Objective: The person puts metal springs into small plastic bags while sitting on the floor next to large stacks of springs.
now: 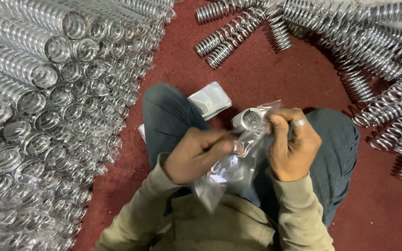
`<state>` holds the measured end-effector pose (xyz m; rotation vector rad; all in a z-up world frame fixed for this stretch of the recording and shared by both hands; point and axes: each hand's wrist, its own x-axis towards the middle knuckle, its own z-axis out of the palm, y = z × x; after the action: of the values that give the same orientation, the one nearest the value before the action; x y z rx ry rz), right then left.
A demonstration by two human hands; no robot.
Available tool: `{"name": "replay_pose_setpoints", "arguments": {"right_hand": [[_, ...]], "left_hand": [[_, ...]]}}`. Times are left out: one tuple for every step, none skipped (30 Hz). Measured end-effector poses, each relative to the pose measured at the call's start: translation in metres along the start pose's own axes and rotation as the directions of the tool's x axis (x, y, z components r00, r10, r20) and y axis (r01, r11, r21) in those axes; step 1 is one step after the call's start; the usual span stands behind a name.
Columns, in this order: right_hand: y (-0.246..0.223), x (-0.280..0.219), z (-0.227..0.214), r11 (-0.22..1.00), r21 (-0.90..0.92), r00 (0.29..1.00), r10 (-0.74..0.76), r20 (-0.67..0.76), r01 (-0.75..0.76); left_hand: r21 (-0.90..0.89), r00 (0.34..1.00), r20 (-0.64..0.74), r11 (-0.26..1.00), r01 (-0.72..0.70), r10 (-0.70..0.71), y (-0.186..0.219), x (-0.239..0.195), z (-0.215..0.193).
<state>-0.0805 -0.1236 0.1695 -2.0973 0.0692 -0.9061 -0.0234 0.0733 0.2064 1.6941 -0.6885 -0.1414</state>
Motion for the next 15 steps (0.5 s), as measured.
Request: {"name": "replay_pose_setpoints", "arguments": {"right_hand": [[-0.002,0.001,-0.004,0.997,0.069,1.000,0.024,-0.002,-0.023],[-0.005,0.001,-0.007,0.989,0.137,0.999,0.047,-0.002,-0.046],[-0.009,-0.004,-0.009,0.989,0.140,0.999,0.045,-0.001,-0.045],[-0.014,-0.010,-0.010,0.966,0.207,0.987,0.155,0.032,-0.158],[-0.019,-0.017,-0.011,0.924,0.269,0.962,0.261,0.078,-0.272],[-0.021,-0.027,-0.009,0.922,0.273,0.962,0.260,0.086,-0.273],[-0.021,-0.037,-0.008,0.914,0.218,0.933,0.303,0.195,-0.343],[-0.021,-0.047,-0.007,0.901,0.154,0.889,0.347,0.299,-0.404],[-0.018,-0.047,-0.011,0.900,0.149,0.886,0.354,0.300,-0.410],[-0.016,-0.047,-0.014,0.909,0.142,0.891,0.337,0.305,-0.392],[-0.013,-0.046,-0.016,0.919,0.139,0.898,0.313,0.309,-0.368],[-0.005,-0.052,-0.019,0.920,0.137,0.898,0.314,0.309,-0.368],[0.004,-0.057,-0.021,0.756,0.386,0.842,0.410,0.350,-0.529],[0.012,-0.064,-0.023,0.504,0.588,0.771,0.482,0.416,-0.632],[0.011,-0.061,-0.024,0.500,0.591,0.770,0.484,0.416,-0.633]], "left_hand": [[-0.342,0.959,0.280,0.928,0.148,-0.049,0.001,-0.010,-0.006],[-0.582,0.843,0.538,0.728,0.363,0.010,0.002,-0.020,-0.013],[-0.582,0.845,0.535,0.729,0.361,0.009,-0.015,-0.027,0.005],[-0.638,0.894,0.444,0.681,0.361,-0.058,-0.031,-0.034,0.023],[-0.693,0.929,0.345,0.630,0.350,-0.136,-0.048,-0.044,0.040],[-0.693,0.930,0.338,0.631,0.348,-0.141,-0.051,-0.046,0.050],[-0.658,0.975,0.164,0.720,0.220,-0.148,-0.055,-0.047,0.062],[-0.592,0.991,-0.014,0.800,0.099,-0.133,-0.058,-0.048,0.074],[-0.595,0.990,-0.010,0.796,0.105,-0.139,-0.059,-0.050,0.077],[-0.637,0.985,0.008,0.759,0.139,-0.174,-0.060,-0.052,0.080],[-0.674,0.979,0.024,0.720,0.165,-0.202,-0.062,-0.053,0.082],[-0.675,0.979,0.024,0.719,0.165,-0.202,-0.060,-0.053,0.076],[-0.645,0.936,0.273,0.679,0.351,-0.225,-0.059,-0.053,0.068],[-0.569,0.832,0.503,0.635,0.523,-0.234,-0.057,-0.053,0.061],[-0.565,0.830,0.505,0.636,0.526,-0.237,-0.069,-0.051,0.058]]}}
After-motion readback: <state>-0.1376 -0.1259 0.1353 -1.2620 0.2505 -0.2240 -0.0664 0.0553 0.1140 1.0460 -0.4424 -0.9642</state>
